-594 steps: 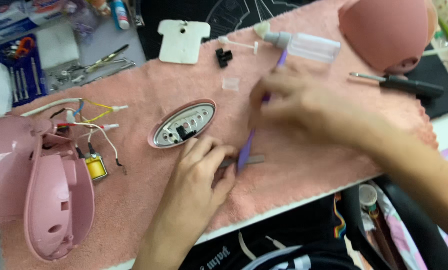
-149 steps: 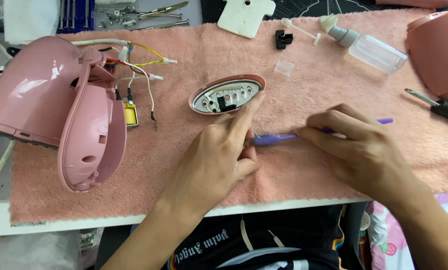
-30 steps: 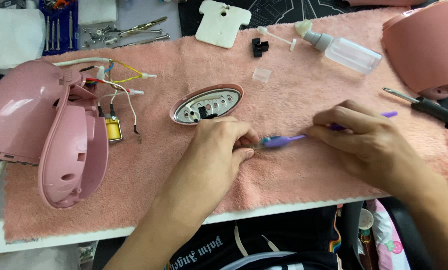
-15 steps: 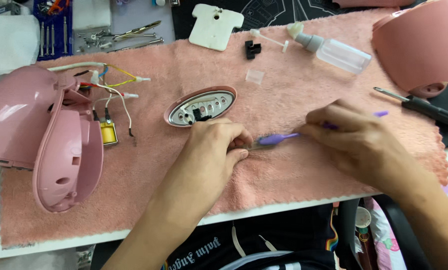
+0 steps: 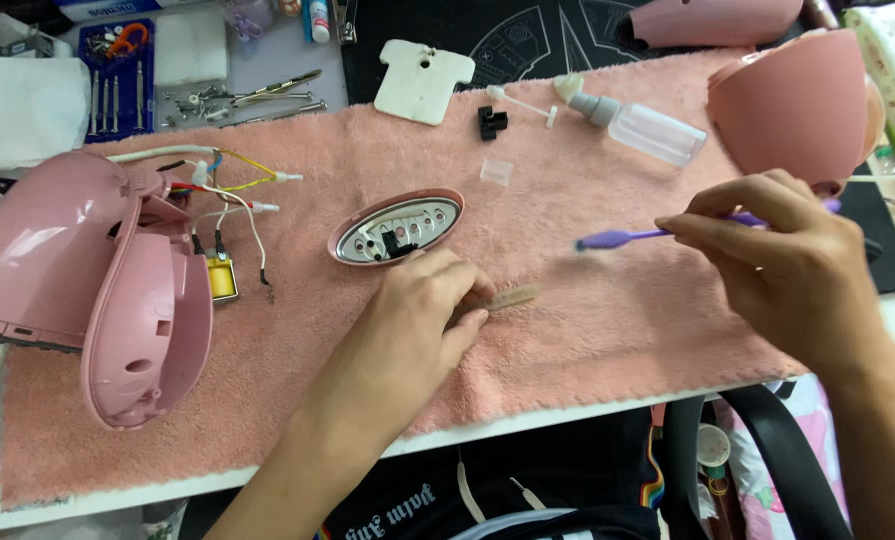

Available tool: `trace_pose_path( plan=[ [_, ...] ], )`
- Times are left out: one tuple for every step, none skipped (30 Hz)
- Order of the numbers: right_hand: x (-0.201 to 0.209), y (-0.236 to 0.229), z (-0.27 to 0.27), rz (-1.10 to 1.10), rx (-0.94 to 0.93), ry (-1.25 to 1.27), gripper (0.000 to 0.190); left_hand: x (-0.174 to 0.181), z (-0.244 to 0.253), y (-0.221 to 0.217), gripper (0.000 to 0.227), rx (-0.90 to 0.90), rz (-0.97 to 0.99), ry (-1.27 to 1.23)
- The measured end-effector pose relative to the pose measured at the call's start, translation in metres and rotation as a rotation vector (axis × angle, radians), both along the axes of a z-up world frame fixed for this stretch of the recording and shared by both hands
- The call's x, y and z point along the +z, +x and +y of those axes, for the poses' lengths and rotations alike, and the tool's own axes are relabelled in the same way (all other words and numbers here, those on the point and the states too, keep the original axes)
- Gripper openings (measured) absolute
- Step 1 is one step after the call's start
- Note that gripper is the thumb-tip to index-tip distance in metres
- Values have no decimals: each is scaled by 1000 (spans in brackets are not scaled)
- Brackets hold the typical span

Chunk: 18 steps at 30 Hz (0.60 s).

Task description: The person cleans small disassembled parts of a pink hair dryer using a purple toothbrush and a spray bottle. They scrub each piece individually on a pink towel, occasionally spraying liquid onto the parts before brushing them.

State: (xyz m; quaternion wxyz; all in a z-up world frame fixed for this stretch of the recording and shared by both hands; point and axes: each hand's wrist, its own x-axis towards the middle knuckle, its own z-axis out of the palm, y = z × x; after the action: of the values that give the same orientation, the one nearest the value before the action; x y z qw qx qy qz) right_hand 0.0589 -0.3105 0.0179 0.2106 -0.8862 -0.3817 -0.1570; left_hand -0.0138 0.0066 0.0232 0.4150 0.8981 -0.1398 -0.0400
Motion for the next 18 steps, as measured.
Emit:
trace_pose_path(
  plan=[
    [-3, -2, 2, -4, 1, -4, 28, -2, 0, 0, 9, 1, -4, -4],
    [-6, -3, 4, 23, -19, 32, 23, -3, 0, 0, 7, -4, -19, -1],
    [-9, -5, 7, 50, -39, 68, 20, -4, 0, 0, 6, -10, -34, 2],
    [-13, -6, 9, 46, -36, 67, 20, -6, 0, -1, 6, -7, -38, 2],
    [-16, -8, 12, 42, -29, 30, 21, -8, 0, -1, 6, -10, -91, -34],
    [-20, -8, 15, 36, -21, -7, 22, -10, 1, 0, 6, -14, -146, -71],
    [-18, -10, 15, 29, -19, -8, 22, -5, 2, -1, 6, -11, -154, -71],
    [-15, -10, 16, -34, -39, -33, 22, 1, 3, -2, 6, 5, -143, -140],
    [-12, -10, 17, -96, -59, -57, 22, 7, 4, -3, 7, 21, -133, -209],
    [-6, -12, 20, -105, -56, -56, 22, 13, 3, -4, 7, 23, -142, -208],
    [0, -15, 23, -93, -72, -33, 27, 20, 3, -6, 9, 77, -56, -329],
    [7, -17, 27, -81, -87, -9, 33, 26, 3, -8, 13, 131, 28, -449],
    [16, -22, 40, -90, -83, -5, 33, 19, 1, -8, 13, 133, 18, -447],
    [25, -28, 52, -21, -91, 99, 36, 12, -1, -8, 17, 181, 166, -701],
    [34, -35, 64, 50, -97, 204, 40, 4, -3, -8, 21, 228, 315, -956],
    [36, -39, 72, 44, -95, 207, 40, 6, -3, -8, 21, 226, 308, -955],
    [38, -44, 80, 176, -70, 288, 43, 6, -4, -8, 22, 256, 391, -1019],
    [39, -50, 87, 314, -44, 367, 46, 7, -4, -9, 23, 289, 479, -1082]
  ],
)
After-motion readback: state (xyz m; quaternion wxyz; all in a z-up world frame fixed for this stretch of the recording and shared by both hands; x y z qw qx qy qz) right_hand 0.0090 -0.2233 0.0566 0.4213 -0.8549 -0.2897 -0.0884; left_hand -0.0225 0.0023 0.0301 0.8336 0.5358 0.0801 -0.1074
